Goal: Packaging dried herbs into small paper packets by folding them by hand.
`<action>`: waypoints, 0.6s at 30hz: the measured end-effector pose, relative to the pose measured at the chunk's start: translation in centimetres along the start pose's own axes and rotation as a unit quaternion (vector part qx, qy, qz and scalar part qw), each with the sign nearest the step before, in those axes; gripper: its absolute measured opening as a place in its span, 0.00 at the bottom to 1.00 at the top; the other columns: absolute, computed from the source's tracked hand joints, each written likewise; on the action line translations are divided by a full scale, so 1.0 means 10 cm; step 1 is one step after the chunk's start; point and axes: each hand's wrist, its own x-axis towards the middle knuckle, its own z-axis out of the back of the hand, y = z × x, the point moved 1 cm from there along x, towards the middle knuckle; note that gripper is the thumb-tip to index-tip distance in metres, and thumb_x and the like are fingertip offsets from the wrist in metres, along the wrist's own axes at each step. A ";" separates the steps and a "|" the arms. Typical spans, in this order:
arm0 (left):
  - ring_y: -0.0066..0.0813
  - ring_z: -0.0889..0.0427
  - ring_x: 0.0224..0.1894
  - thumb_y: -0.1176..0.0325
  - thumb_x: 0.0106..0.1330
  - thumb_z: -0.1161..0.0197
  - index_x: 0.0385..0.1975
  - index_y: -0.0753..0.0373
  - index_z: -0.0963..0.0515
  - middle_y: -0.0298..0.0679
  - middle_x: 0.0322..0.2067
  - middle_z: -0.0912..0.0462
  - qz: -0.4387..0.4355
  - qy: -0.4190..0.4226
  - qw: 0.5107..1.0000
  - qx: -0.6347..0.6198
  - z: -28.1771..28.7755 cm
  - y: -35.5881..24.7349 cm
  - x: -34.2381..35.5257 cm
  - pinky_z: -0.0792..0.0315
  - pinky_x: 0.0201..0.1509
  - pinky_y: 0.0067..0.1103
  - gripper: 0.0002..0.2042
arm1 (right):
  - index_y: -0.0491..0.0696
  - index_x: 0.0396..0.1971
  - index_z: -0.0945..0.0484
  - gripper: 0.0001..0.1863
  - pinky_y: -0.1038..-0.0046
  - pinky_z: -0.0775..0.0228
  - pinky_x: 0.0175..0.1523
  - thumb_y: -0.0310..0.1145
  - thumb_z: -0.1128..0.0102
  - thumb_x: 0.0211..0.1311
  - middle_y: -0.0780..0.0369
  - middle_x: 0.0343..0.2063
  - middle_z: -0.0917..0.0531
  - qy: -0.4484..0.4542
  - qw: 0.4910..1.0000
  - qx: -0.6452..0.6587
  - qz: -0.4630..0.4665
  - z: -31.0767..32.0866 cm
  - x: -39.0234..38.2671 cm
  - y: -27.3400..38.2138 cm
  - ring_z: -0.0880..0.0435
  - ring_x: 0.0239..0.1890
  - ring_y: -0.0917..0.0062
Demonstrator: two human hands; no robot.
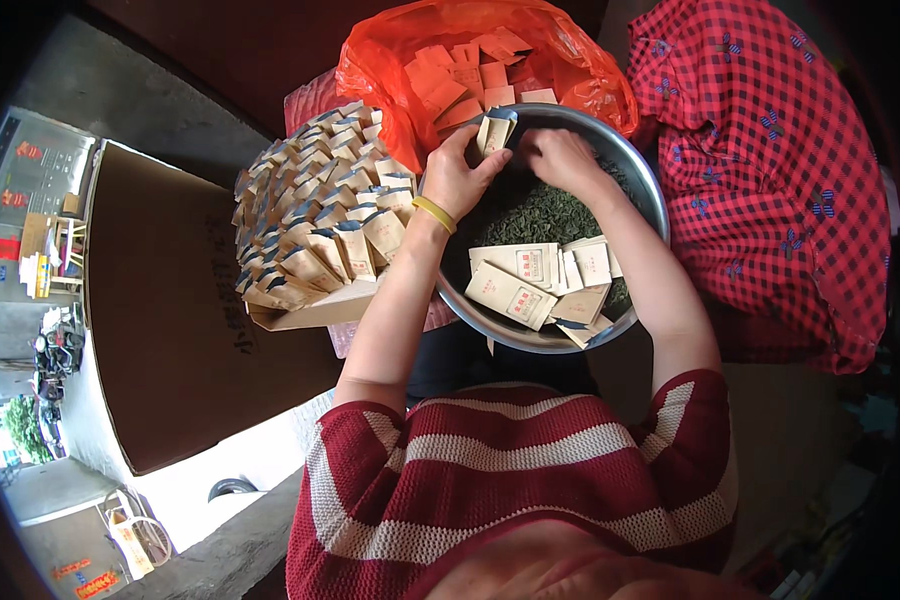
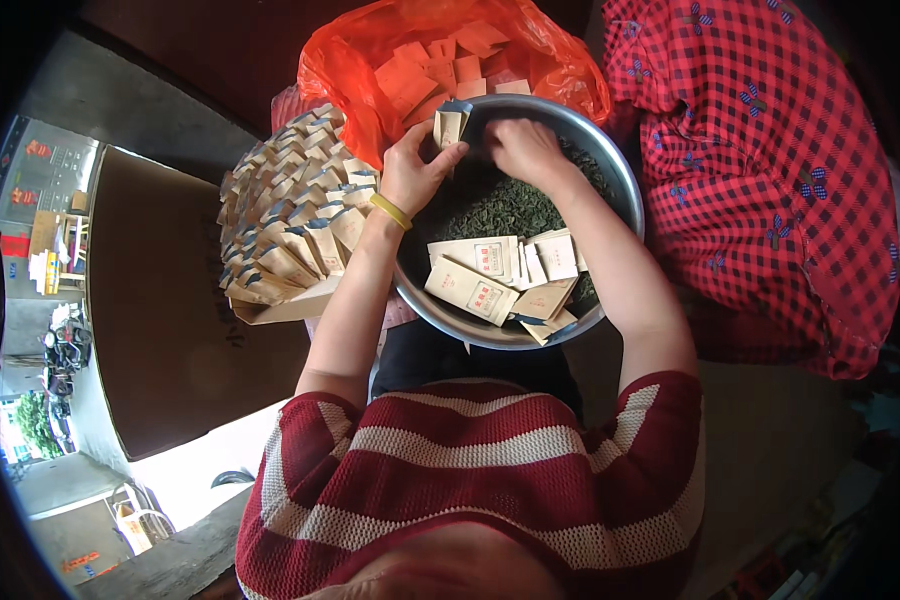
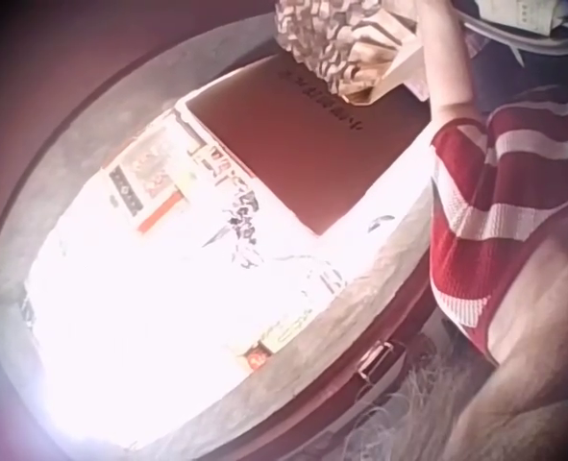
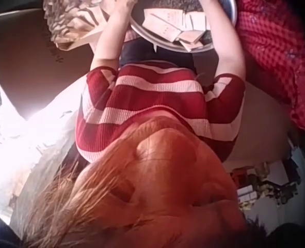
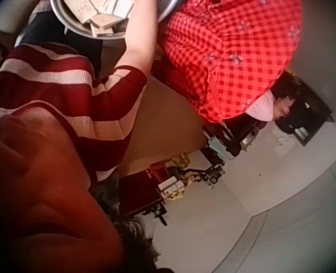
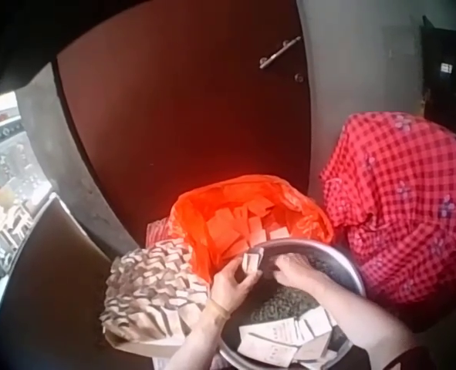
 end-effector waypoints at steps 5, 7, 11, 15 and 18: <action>0.41 0.13 0.34 0.58 0.55 0.27 0.47 0.69 0.22 0.52 0.33 0.15 0.084 0.023 0.996 -0.034 0.04 -0.11 0.00 0.22 0.40 0.28 0.25 | 0.45 0.35 0.18 0.09 0.68 0.26 0.37 0.34 0.40 0.60 0.57 0.26 0.15 0.117 0.969 0.217 -0.009 -0.26 0.07 -0.12 0.17 0.30 0.69; 0.42 0.13 0.35 0.58 0.55 0.27 0.47 0.69 0.22 0.53 0.33 0.15 0.057 0.005 0.998 -0.032 0.02 -0.03 -0.01 0.22 0.41 0.29 0.25 | 0.42 0.36 0.18 0.11 0.78 0.30 0.31 0.33 0.44 0.65 0.66 0.23 0.19 0.167 0.935 0.308 -0.048 -0.19 0.09 -0.12 0.24 0.25 0.84; 0.25 0.17 0.27 0.62 0.58 0.27 0.48 0.70 0.22 0.42 0.26 0.16 0.004 0.002 1.000 0.018 -0.03 0.01 -0.01 0.25 0.32 0.21 0.23 | 0.44 0.29 0.19 0.17 0.78 0.31 0.27 0.43 0.44 0.67 0.66 0.19 0.21 0.055 0.941 0.325 -0.079 -0.08 0.16 -0.37 0.24 0.21 0.83; 0.40 0.14 0.37 0.58 0.54 0.25 0.48 0.71 0.23 0.51 0.35 0.15 -0.078 -0.012 0.992 0.100 0.01 -0.05 -0.05 0.23 0.42 0.27 0.27 | 0.44 0.30 0.20 0.20 0.82 0.35 0.27 0.47 0.48 0.70 0.68 0.21 0.23 -0.011 0.935 0.335 -0.114 0.20 0.21 -0.48 0.27 0.22 0.87; 0.50 0.18 0.47 0.57 0.52 0.25 0.49 0.72 0.24 0.56 0.43 0.18 -0.067 0.036 0.991 0.112 -0.02 -0.06 -0.05 0.25 0.52 0.32 0.29 | 0.45 0.28 0.21 0.23 0.83 0.37 0.26 0.51 0.49 0.70 0.69 0.18 0.25 -0.112 0.935 0.319 -0.111 0.41 0.18 -0.50 0.29 0.20 0.88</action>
